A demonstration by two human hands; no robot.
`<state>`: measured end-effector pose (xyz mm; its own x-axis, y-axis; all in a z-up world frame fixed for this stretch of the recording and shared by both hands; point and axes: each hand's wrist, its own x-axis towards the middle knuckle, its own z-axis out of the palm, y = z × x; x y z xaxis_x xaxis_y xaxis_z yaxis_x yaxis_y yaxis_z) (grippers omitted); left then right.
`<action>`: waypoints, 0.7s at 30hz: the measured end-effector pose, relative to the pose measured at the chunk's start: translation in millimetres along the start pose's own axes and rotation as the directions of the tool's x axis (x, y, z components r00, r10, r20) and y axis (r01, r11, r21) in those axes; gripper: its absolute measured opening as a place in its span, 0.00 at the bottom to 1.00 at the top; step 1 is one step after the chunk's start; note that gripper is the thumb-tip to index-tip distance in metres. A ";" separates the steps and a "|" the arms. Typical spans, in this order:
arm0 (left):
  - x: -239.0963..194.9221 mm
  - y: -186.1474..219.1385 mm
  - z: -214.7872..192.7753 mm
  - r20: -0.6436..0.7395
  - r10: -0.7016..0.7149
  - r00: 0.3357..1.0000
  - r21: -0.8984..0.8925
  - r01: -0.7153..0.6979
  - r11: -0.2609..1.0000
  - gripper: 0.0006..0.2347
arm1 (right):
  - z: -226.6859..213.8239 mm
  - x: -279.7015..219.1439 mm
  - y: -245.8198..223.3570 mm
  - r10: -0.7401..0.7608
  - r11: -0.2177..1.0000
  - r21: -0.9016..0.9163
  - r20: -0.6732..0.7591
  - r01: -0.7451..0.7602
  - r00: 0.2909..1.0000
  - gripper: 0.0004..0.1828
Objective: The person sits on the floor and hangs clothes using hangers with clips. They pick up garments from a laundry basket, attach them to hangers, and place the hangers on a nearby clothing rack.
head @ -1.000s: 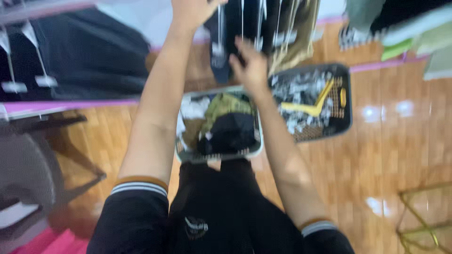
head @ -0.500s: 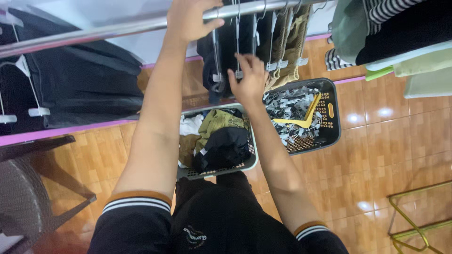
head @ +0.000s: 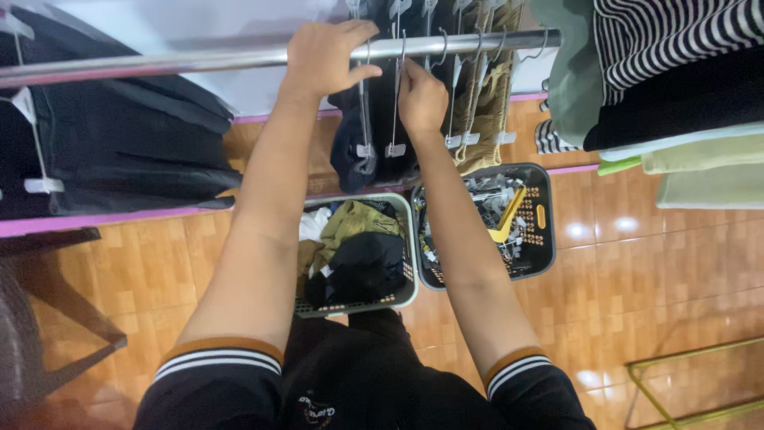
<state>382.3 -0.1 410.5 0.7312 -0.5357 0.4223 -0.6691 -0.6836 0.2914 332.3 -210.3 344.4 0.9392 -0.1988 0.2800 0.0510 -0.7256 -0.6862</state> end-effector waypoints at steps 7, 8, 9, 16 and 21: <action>1.4 -5.8 10.9 0.040 -0.063 0.997 0.047 0.062 0.997 0.30 | 5.8 9.4 2.0 -0.050 0.985 0.164 0.011 0.047 0.999 0.11; -0.6 -4.8 11.8 0.050 -0.064 0.997 0.048 0.062 0.997 0.30 | 8.1 6.6 1.4 -0.006 0.971 0.240 -0.020 0.011 1.000 0.09; -1.8 -3.8 12.7 0.061 -0.065 0.996 0.050 0.062 0.997 0.30 | 9.3 4.5 1.5 -0.018 0.983 0.184 -0.023 0.022 1.000 0.09; 4.7 -4.7 9.0 0.175 -0.095 0.980 0.135 0.072 0.988 0.34 | 7.4 9.9 4.3 -0.072 0.996 -0.056 0.052 0.075 0.996 0.11; 11.8 -1.1 6.2 0.247 -0.157 0.956 0.155 0.121 0.981 0.37 | -15.1 4.3 8.0 -0.129 0.991 0.026 -0.004 0.129 0.992 0.08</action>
<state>392.4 -8.8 409.8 0.8369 -0.5275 0.1460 -0.5473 -0.8118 0.2039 331.6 -226.9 350.2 0.9235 -0.1063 0.3686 0.1804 -0.7277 -0.6618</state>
